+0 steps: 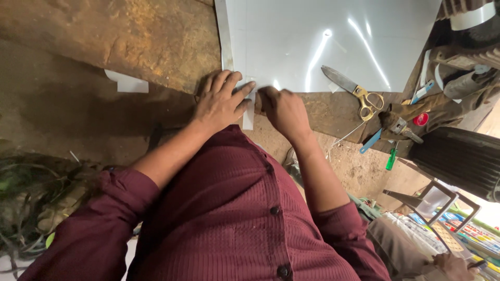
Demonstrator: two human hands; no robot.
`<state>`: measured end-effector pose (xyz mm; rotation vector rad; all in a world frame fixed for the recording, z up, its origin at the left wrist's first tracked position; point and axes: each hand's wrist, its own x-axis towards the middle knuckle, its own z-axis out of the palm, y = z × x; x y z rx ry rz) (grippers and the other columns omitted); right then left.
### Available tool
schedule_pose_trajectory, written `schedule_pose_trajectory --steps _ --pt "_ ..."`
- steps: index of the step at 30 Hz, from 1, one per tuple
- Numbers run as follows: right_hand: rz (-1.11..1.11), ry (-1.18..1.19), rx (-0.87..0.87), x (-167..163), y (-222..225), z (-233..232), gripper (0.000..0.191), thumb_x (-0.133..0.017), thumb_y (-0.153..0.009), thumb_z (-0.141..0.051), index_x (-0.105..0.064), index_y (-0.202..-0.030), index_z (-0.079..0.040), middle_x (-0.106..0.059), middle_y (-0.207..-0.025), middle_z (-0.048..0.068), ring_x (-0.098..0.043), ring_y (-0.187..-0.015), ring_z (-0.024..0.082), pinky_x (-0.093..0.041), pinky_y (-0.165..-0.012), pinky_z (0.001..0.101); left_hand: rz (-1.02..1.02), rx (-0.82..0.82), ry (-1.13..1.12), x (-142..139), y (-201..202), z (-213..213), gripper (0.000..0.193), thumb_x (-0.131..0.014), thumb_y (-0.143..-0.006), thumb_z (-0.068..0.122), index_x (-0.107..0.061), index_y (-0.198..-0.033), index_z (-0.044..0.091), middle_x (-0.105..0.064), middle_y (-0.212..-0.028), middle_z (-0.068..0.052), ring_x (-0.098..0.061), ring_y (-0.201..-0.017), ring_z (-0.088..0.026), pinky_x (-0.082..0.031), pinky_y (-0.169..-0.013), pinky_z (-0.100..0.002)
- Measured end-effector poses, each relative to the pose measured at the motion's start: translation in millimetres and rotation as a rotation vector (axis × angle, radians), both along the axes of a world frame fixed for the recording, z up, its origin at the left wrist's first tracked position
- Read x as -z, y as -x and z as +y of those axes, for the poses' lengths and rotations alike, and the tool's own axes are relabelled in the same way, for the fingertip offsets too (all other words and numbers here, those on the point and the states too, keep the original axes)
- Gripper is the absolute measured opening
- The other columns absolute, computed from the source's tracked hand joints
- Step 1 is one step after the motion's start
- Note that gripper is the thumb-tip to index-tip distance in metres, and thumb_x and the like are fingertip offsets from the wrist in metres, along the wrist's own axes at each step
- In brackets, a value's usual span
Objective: The person lays a white plastic sheet on a workbench, positions a steel ruler on it, and marks lines with a pen. They then cut the sheet with scissors, reposition the ruler, and press tape strips along the sheet's edge.
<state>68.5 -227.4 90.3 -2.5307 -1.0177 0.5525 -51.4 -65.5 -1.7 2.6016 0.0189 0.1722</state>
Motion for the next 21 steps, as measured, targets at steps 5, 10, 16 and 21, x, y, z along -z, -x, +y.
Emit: schedule_pose_trajectory --steps 5,10,16,21 --pt "0.072 -0.261 0.224 0 0 6 0.024 -0.059 -0.102 -0.014 -0.069 -0.122 -0.004 -0.078 -0.097 0.011 -0.077 -0.086 0.024 -0.06 -0.078 0.0339 -0.113 -0.009 -0.056 -10 -37 32 0.045 -0.067 -0.1 0.043 -0.066 -0.141 0.024 -0.05 -0.142 -0.014 -0.04 -0.138 -0.035 -0.031 -0.116 -0.059" --pt "0.13 -0.466 0.38 20 -12 25 0.026 -0.059 -0.105 -0.014 -0.068 -0.127 -0.003 -0.078 -0.105 0.014 -0.077 -0.099 0.022 -0.058 -0.09 0.0324 -0.207 -0.052 -0.04 -13 -119 94 0.043 -0.074 -0.098 0.035 -0.07 -0.137 0.018 -0.052 -0.139 -0.014 -0.043 -0.135 -0.034 -0.034 -0.114 -0.057" --pt "0.204 -0.502 0.406 31 -16 15 0.027 -0.059 -0.106 -0.015 -0.068 -0.127 -0.002 -0.078 -0.109 0.013 -0.075 -0.101 0.02 -0.058 -0.091 0.0317 -0.309 -0.11 -0.029 -8 -167 130 0.041 -0.074 -0.102 0.03 -0.071 -0.141 0.02 -0.052 -0.14 -0.011 -0.044 -0.134 -0.035 -0.036 -0.113 -0.054" --pt "0.254 -0.481 0.456 37 -19 15 0.029 -0.059 -0.105 -0.016 -0.068 -0.128 -0.002 -0.078 -0.106 0.013 -0.075 -0.098 0.018 -0.058 -0.09 0.0307 -0.326 -0.127 -0.044 -3 -173 130 0.041 -0.073 -0.103 0.03 -0.071 -0.142 0.022 -0.05 -0.143 -0.012 -0.043 -0.131 -0.038 -0.035 -0.11 -0.055"
